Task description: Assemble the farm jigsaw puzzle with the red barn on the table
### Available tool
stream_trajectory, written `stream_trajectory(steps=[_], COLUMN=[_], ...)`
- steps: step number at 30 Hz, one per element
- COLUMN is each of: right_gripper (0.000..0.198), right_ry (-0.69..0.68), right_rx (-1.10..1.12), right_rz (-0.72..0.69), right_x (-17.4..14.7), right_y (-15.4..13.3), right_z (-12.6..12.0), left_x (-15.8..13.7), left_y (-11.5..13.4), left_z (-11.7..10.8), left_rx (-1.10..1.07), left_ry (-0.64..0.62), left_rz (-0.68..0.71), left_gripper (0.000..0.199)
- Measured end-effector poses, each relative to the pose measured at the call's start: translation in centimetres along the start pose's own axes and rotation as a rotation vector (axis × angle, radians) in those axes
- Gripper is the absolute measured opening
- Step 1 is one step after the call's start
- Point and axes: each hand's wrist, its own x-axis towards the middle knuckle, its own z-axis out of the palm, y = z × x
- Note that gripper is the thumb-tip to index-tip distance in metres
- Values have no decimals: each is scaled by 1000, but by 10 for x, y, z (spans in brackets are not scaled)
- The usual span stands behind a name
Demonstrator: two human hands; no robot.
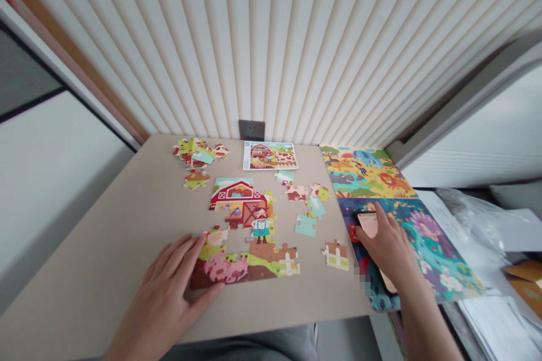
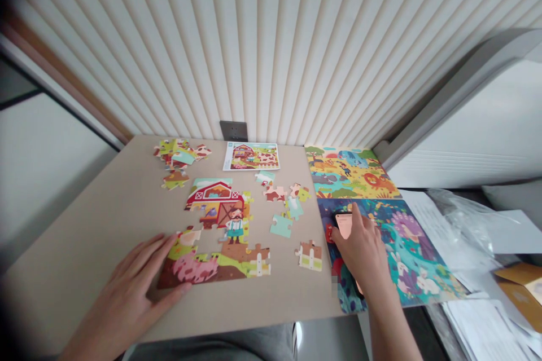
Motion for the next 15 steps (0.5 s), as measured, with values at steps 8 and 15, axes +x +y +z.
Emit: stream_trajectory(steps=[8, 15], right_gripper=[87, 90], right_ry=[-86, -128], right_rx=[5, 7], right_rz=[12, -36], right_x=[3, 4], right_y=[2, 10], right_z=[-6, -6], left_x=[-1, -1], left_y=[-1, 0], left_z=[0, -1], left_rx=[9, 2], left_ry=[-14, -10], left_rz=[8, 6], left_gripper=[92, 93])
